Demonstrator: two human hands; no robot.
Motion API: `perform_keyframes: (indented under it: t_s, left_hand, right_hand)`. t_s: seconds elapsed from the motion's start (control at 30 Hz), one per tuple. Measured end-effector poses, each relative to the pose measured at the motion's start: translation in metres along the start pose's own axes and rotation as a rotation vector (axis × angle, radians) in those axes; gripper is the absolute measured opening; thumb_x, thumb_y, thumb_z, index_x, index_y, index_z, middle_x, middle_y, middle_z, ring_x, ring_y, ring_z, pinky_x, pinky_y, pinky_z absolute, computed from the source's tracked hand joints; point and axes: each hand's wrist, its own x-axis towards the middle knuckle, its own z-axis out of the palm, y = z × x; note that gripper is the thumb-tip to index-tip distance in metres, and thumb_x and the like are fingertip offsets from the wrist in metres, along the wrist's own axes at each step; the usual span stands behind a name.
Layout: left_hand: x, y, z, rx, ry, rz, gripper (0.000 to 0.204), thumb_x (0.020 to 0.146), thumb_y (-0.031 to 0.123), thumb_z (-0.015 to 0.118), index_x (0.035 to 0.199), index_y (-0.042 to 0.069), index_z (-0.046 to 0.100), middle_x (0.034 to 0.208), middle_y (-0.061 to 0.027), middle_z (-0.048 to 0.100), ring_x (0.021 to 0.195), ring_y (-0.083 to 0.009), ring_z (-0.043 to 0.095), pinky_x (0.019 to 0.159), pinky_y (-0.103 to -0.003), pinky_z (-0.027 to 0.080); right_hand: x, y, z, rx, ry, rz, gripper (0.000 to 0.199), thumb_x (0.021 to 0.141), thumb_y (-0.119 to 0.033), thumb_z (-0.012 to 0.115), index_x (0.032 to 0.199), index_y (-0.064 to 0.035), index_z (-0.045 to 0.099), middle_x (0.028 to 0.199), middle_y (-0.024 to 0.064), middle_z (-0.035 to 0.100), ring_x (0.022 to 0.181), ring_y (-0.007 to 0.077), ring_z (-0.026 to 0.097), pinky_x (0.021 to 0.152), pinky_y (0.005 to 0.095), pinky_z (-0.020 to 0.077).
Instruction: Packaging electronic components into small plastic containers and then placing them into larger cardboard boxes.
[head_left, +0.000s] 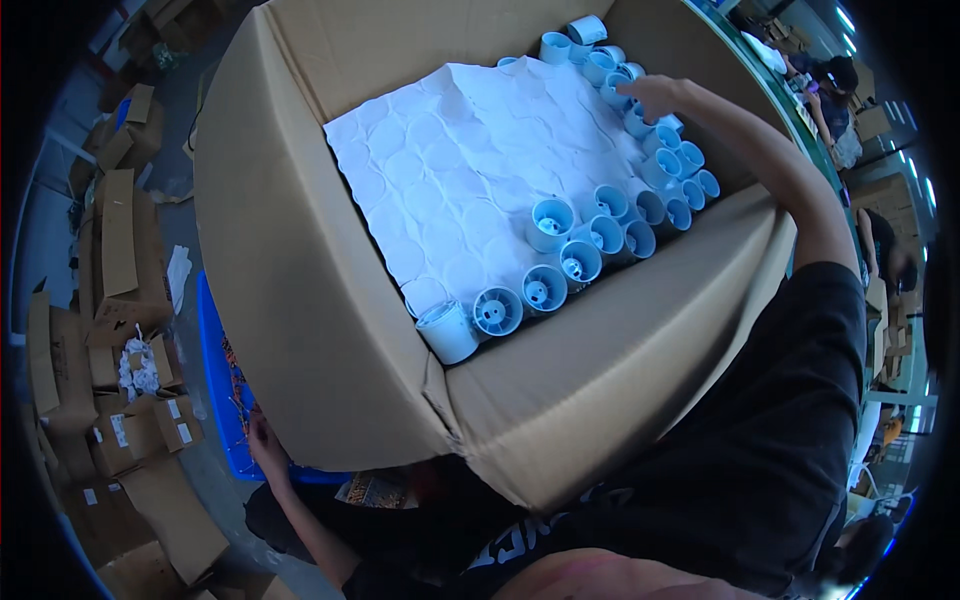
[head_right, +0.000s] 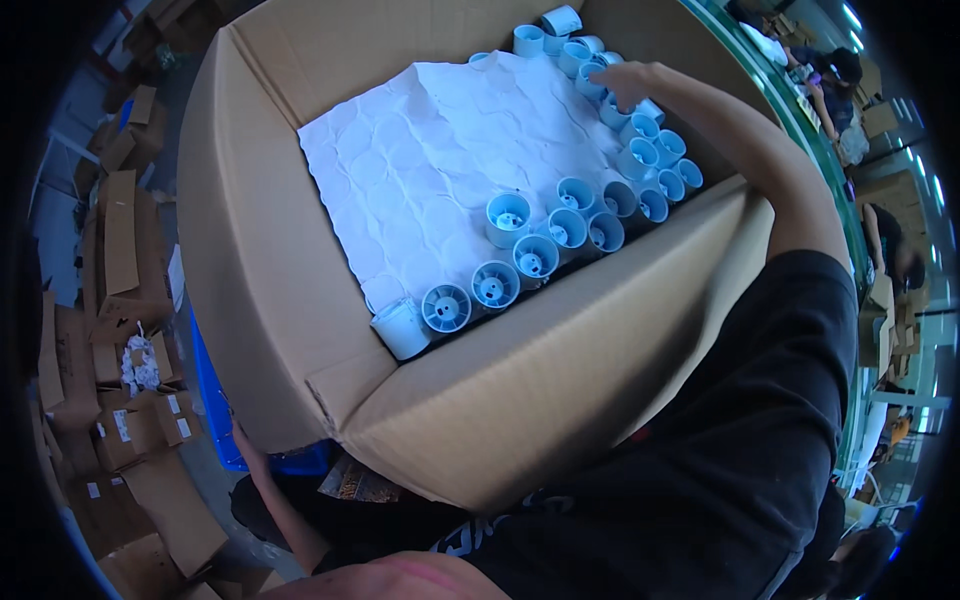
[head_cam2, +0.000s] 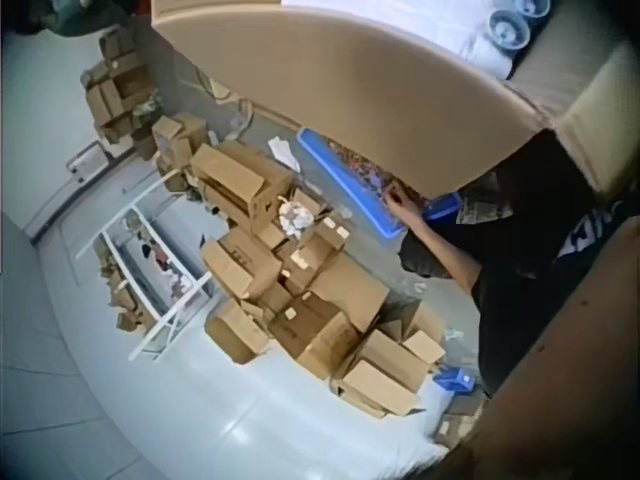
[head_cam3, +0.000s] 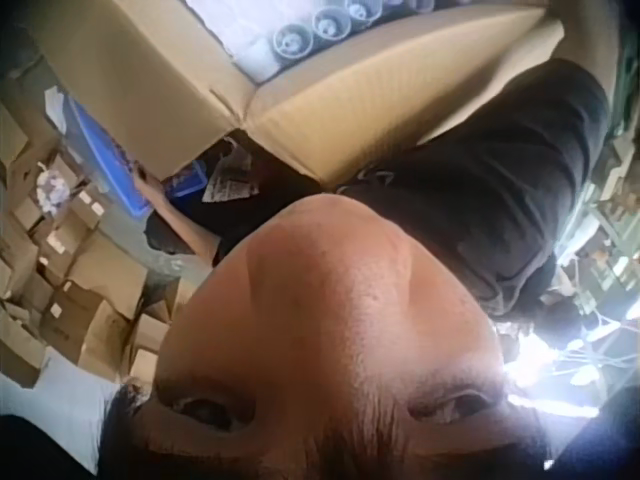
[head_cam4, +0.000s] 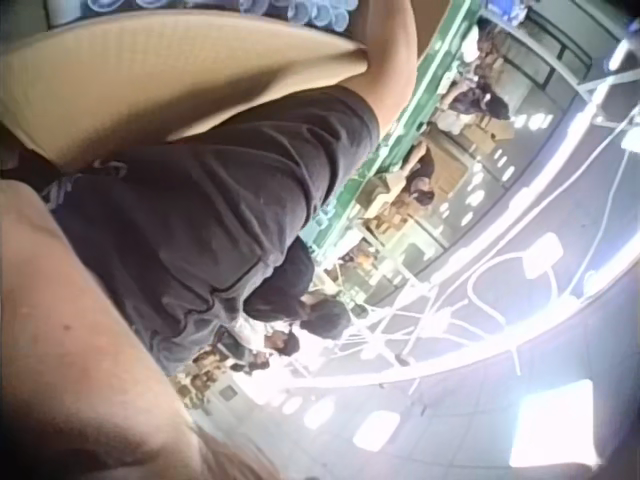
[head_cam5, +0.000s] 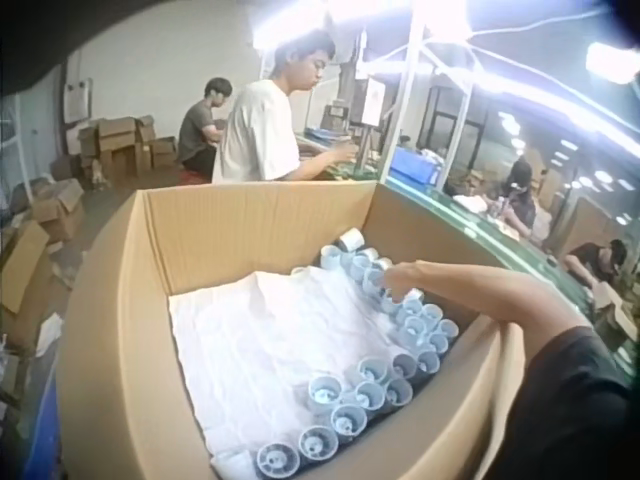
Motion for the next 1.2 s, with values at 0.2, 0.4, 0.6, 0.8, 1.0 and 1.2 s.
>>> perform_keyframes:
  t_s: [0.2, 0.4, 0.6, 0.8, 1.0, 1.2]
  left_hand:
    - [0.005, 0.000, 0.002, -0.091, -0.062, -0.181, 0.010, 0.094, 0.008, 0.051, 0.093, -0.001, 0.056, 0.080, -0.0052, 0.060, 0.073, -0.0100, 0.053, 0.067, -0.025, 0.043]
    - [0.006, 0.008, -0.012, 0.110, -0.189, -0.247, 0.014, 0.095, 0.011, 0.049, 0.101, 0.001, 0.057, 0.089, -0.0049, 0.060, 0.082, -0.0127, 0.056, 0.073, -0.026, 0.045]
    - [-0.021, 0.019, -0.028, -0.008, -0.096, -0.036, 0.010, 0.094, 0.011, 0.054, 0.092, 0.002, 0.056, 0.077, -0.0005, 0.056, 0.070, -0.0076, 0.052, 0.061, -0.022, 0.042]
    - [-0.012, 0.037, -0.031, -0.208, -0.030, 0.191, 0.010, 0.094, 0.011, 0.055, 0.092, 0.001, 0.057, 0.074, 0.0011, 0.056, 0.069, -0.0050, 0.053, 0.060, -0.021, 0.044]
    - [0.030, 0.068, -0.086, -0.534, 0.063, 0.159, 0.013, 0.093, 0.014, 0.055, 0.087, 0.002, 0.058, 0.069, 0.0009, 0.053, 0.061, -0.0060, 0.050, 0.054, -0.022, 0.040]
    - [0.052, 0.012, -0.122, -0.855, 0.250, -0.046, 0.015, 0.092, 0.015, 0.055, 0.091, 0.002, 0.059, 0.072, -0.0020, 0.057, 0.060, -0.0089, 0.052, 0.052, -0.023, 0.041]
  right_hand:
    - [0.007, 0.005, -0.007, 0.204, 0.084, 0.059, 0.039, 0.082, -0.006, 0.068, 0.120, -0.0066, 0.059, 0.115, 0.0160, 0.062, 0.101, 0.0311, 0.063, 0.083, 0.0369, 0.0537]
    - [-0.021, 0.022, -0.055, 0.125, 0.392, 0.029, 0.035, 0.078, -0.005, 0.070, 0.112, -0.0046, 0.063, 0.105, 0.0156, 0.066, 0.091, 0.0304, 0.065, 0.076, 0.0346, 0.0545]
    - [-0.080, -0.002, -0.097, 0.265, 0.686, 0.025, 0.024, 0.073, -0.001, 0.070, 0.097, -0.0023, 0.064, 0.076, 0.0070, 0.063, 0.069, 0.0183, 0.060, 0.061, 0.0318, 0.0488]
    - [-0.160, -0.014, -0.073, 1.326, 1.358, -0.141, 0.029, 0.080, -0.009, 0.061, 0.108, -0.0030, 0.064, 0.090, 0.0007, 0.062, 0.082, 0.0098, 0.055, 0.074, 0.0232, 0.0427]
    - [-0.318, -0.266, -0.108, 0.723, 1.541, -0.231, 0.043, 0.080, -0.008, 0.063, 0.119, 0.0080, 0.053, 0.110, 0.0216, 0.061, 0.101, 0.0311, 0.061, 0.088, 0.0371, 0.0505]
    - [-0.266, -0.579, -0.134, 1.030, 0.778, -1.076, 0.029, 0.062, -0.012, 0.079, 0.087, -0.0043, 0.067, 0.069, 0.0073, 0.060, 0.058, 0.0177, 0.058, 0.055, 0.0292, 0.0466]
